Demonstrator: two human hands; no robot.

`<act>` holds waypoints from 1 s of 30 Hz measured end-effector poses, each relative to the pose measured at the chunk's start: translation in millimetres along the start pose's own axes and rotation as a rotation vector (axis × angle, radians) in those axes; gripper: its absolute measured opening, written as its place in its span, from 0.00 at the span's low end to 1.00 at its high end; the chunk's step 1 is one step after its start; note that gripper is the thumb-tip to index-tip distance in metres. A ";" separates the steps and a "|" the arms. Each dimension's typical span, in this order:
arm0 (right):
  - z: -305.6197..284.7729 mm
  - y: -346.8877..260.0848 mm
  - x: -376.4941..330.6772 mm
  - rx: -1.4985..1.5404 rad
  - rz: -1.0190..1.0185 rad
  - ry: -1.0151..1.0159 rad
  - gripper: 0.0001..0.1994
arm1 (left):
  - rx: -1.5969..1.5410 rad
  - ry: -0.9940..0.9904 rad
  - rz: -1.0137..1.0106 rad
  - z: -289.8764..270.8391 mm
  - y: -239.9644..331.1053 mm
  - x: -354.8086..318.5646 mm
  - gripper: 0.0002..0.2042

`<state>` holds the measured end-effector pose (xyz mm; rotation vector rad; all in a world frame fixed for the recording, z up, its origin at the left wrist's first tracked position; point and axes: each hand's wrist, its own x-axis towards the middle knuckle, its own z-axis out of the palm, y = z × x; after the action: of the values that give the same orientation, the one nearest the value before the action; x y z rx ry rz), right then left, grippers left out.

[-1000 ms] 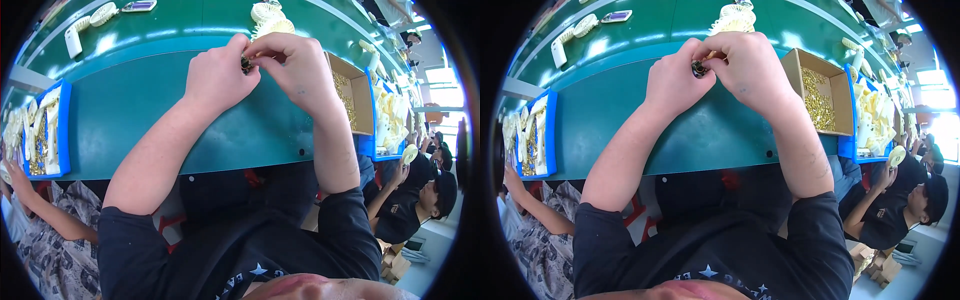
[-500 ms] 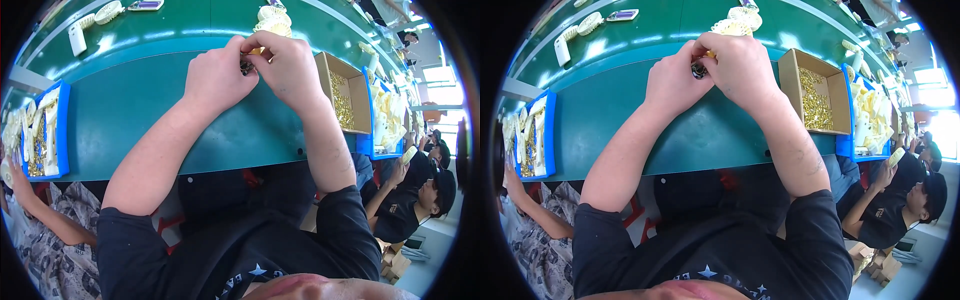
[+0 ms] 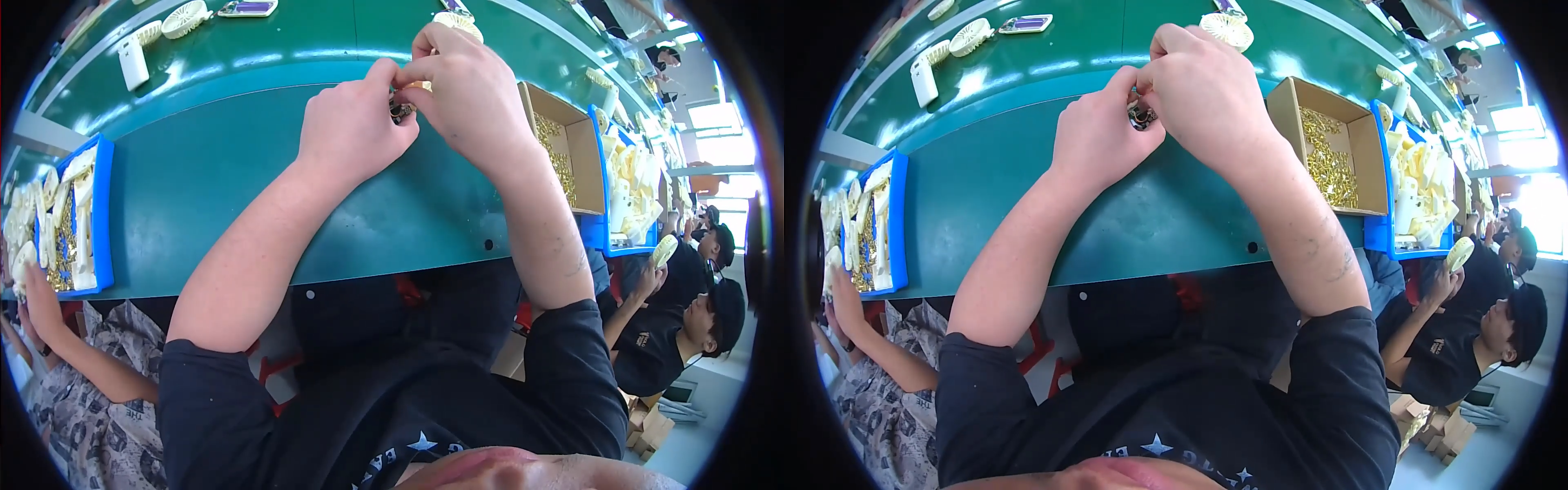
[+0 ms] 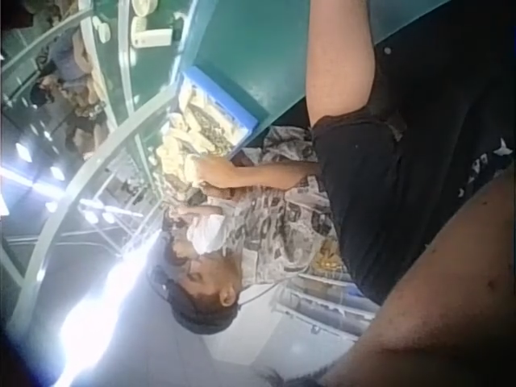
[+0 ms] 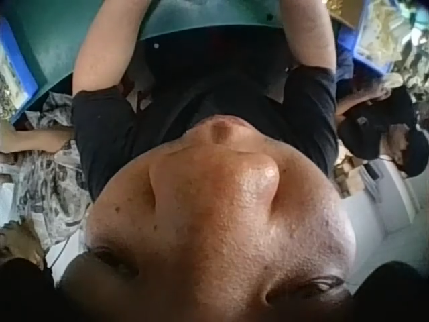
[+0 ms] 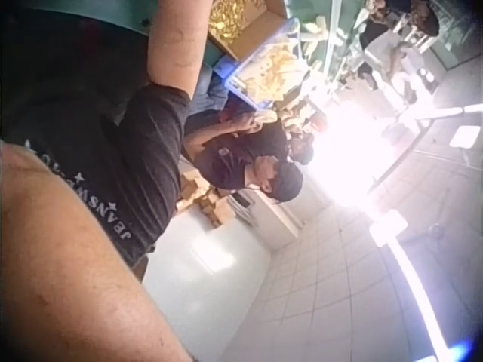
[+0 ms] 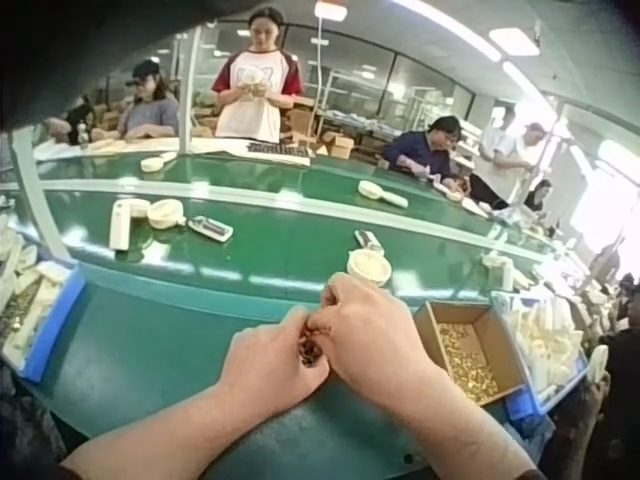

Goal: The person assembles portable fans by connecting internal wiring and circuit boards into the handle bases, snapping the outer plastic casing covers onto the handles by hand, and placing the assembled fans along the assembly line table.

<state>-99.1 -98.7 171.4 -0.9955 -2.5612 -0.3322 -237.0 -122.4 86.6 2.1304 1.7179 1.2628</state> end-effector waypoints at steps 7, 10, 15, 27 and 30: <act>-37.1 -13.5 22.5 -0.179 -0.057 -0.178 0.06 | -0.005 -0.018 0.031 -1.9 0.5 -1.9 0.13; -30.3 1.3 19.4 -0.036 -0.021 -0.140 0.03 | -0.010 -0.038 0.054 -0.6 5.9 -1.5 0.13; -31.5 13.2 13.3 0.068 -0.056 -0.124 0.04 | -0.083 0.022 0.021 0.7 11.1 0.0 0.14; -13.2 32.2 -3.9 0.120 -0.064 -0.019 0.02 | -0.078 0.019 0.003 4.4 24.1 7.4 0.14; -13.7 36.9 -5.8 0.125 -0.070 -0.027 0.03 | -0.105 0.031 0.018 6.7 26.7 9.1 0.14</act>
<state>-66.3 -80.3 184.4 -0.8725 -2.6097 -0.1760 -212.5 -121.2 102.1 2.0828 1.6089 1.3662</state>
